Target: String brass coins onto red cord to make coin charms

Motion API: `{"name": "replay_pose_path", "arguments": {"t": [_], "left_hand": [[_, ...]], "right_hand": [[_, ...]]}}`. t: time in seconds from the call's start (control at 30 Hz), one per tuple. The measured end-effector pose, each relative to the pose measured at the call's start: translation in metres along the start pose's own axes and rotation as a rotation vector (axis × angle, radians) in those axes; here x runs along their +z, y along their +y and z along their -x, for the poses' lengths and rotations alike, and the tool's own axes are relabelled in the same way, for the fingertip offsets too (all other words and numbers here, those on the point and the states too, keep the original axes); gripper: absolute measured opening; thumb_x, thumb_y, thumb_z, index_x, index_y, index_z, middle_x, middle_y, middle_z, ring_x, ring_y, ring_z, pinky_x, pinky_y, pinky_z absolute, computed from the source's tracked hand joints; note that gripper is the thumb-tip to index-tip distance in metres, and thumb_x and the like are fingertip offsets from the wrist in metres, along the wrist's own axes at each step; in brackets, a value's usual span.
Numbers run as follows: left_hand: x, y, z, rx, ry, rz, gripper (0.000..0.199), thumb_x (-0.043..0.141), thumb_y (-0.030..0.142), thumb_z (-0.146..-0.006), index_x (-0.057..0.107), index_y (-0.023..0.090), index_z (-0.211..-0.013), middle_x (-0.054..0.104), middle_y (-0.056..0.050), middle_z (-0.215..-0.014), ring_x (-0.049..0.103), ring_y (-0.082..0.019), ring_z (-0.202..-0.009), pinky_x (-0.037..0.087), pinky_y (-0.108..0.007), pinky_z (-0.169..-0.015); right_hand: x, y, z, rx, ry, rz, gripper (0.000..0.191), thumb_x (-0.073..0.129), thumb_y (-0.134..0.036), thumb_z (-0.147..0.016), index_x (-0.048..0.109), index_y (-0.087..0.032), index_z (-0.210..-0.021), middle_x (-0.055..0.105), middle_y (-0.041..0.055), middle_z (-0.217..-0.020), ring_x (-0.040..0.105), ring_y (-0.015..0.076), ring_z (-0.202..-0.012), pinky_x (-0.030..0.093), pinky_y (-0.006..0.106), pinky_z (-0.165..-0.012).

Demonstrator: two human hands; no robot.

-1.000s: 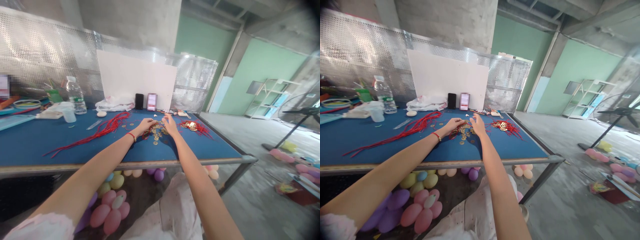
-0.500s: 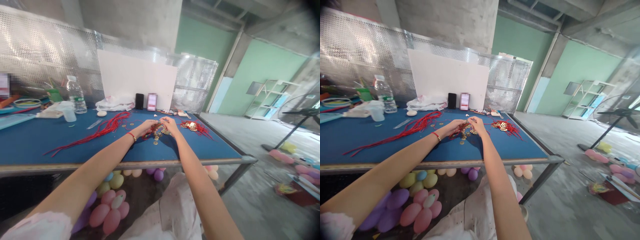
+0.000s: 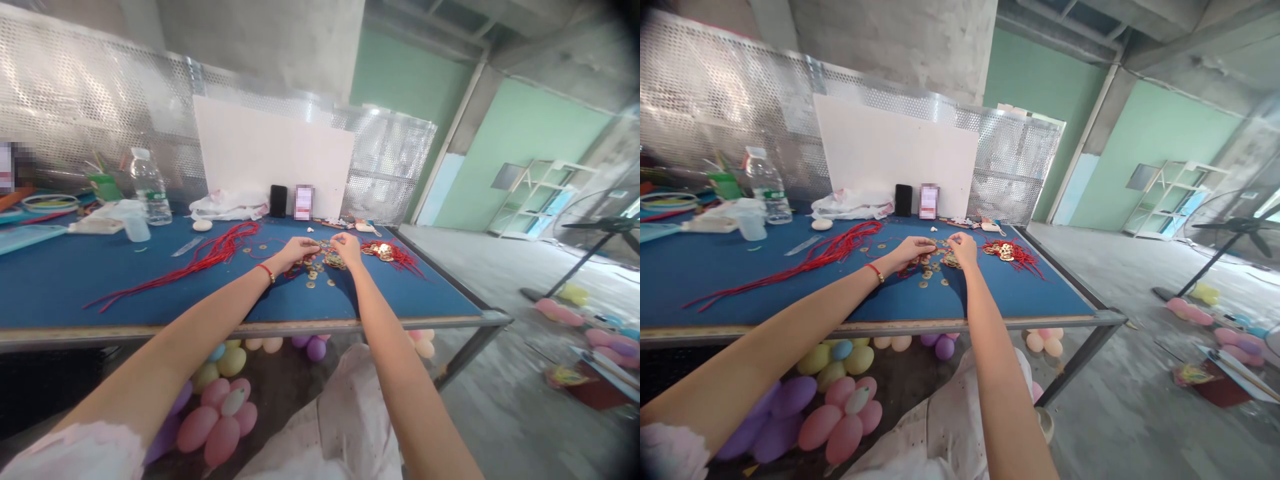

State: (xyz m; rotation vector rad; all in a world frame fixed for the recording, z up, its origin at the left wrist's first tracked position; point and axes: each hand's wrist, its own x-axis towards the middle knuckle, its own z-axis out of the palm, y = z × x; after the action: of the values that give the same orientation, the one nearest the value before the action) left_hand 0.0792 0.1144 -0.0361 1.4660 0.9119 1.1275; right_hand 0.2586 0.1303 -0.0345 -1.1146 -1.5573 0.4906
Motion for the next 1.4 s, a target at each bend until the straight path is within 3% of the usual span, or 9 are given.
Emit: {"name": "replay_pose_path", "arguments": {"t": [0.17,0.27,0.4,0.63,0.77,0.93,1.1,1.23,1.4], "left_hand": [[0.000,0.002,-0.001,0.058,0.139,-0.119,0.006,0.068,0.016,-0.070,0.065,0.012,-0.073,0.064,-0.002,-0.060,0.057,-0.011,-0.051,0.045,-0.023,-0.052],[-0.003,0.001,-0.002,0.119,0.187,-0.347,0.002,0.064,0.013,-0.072,0.063,0.014,-0.070,0.061,0.000,-0.053,0.057,-0.013,-0.049,0.045,-0.024,-0.050],[-0.005,0.000,-0.002,0.214,0.206,-0.597,0.004,0.063,0.016,-0.074,0.066,0.016,-0.070,0.061,0.001,-0.051,0.060,-0.015,-0.051,0.045,-0.024,-0.052],[-0.006,0.002,0.000,0.230,0.239,-0.606,0.004,0.064,0.016,-0.072,0.066,0.017,-0.069,0.062,0.000,-0.052,0.060,-0.016,-0.052,0.045,-0.025,-0.054],[-0.006,0.001,-0.002,0.205,0.270,-0.512,0.005,0.065,0.017,-0.071,0.064,0.017,-0.066,0.064,-0.001,-0.056,0.062,-0.017,-0.054,0.044,-0.024,-0.052],[-0.007,-0.005,-0.007,0.202,0.216,-0.457,0.004,0.065,0.019,-0.070,0.064,0.017,-0.067,0.063,-0.002,-0.054,0.062,-0.017,-0.052,0.043,-0.024,-0.048],[-0.008,-0.011,-0.009,0.252,0.173,-0.460,0.007,0.066,0.024,-0.070,0.065,0.017,-0.069,0.065,-0.002,-0.057,0.063,-0.018,-0.053,0.044,-0.024,-0.049],[-0.007,-0.011,-0.009,0.259,0.134,-0.410,0.008,0.066,0.024,-0.068,0.066,0.016,-0.069,0.065,-0.003,-0.059,0.062,-0.018,-0.053,0.046,-0.025,-0.049],[-0.003,-0.010,-0.006,0.230,0.052,-0.326,0.015,0.067,0.029,-0.068,0.067,0.016,-0.075,0.064,-0.003,-0.056,0.061,-0.018,-0.051,0.046,-0.025,-0.047]], "right_hand": [[-0.005,-0.002,0.002,0.061,-0.058,0.279,0.009,0.071,-0.024,-0.065,0.066,-0.021,-0.071,0.059,-0.0024,-0.061,0.053,0.0139,-0.060,0.040,0.025,-0.064],[-0.005,-0.004,0.004,0.147,-0.226,0.490,0.013,0.072,-0.024,-0.066,0.070,-0.023,-0.078,0.067,0.0008,-0.080,0.060,0.0164,-0.076,0.042,0.025,-0.072],[-0.008,-0.004,0.004,0.288,-0.257,0.642,0.022,0.069,-0.025,-0.070,0.071,-0.027,-0.091,0.069,0.0031,-0.100,0.063,0.0200,-0.092,0.044,0.028,-0.079],[-0.008,0.003,0.002,0.356,-0.321,0.612,0.007,0.067,-0.028,-0.070,0.071,-0.023,-0.074,0.071,0.0046,-0.082,0.065,0.0205,-0.079,0.045,0.030,-0.075],[-0.005,0.005,0.002,0.317,-0.304,0.552,0.007,0.070,-0.028,-0.068,0.068,-0.021,-0.070,0.070,0.0033,-0.077,0.064,0.0181,-0.074,0.045,0.027,-0.070],[-0.001,0.005,0.003,0.209,-0.234,0.470,0.007,0.069,-0.023,-0.068,0.067,-0.021,-0.074,0.070,0.0024,-0.081,0.063,0.0167,-0.077,0.046,0.027,-0.073],[0.004,0.007,-0.003,0.052,-0.132,0.160,0.008,0.064,-0.018,-0.069,0.066,-0.019,-0.076,0.068,0.0015,-0.076,0.062,0.0150,-0.071,0.048,0.027,-0.070],[0.007,0.007,-0.006,-0.050,-0.154,0.013,0.012,0.061,-0.017,-0.069,0.068,-0.016,-0.079,0.068,0.0022,-0.075,0.061,0.0144,-0.069,0.048,0.026,-0.068],[0.009,0.005,-0.003,-0.136,-0.217,0.106,0.012,0.065,-0.019,-0.068,0.071,-0.016,-0.078,0.068,0.0024,-0.071,0.057,0.0136,-0.063,0.045,0.026,-0.065]]}}
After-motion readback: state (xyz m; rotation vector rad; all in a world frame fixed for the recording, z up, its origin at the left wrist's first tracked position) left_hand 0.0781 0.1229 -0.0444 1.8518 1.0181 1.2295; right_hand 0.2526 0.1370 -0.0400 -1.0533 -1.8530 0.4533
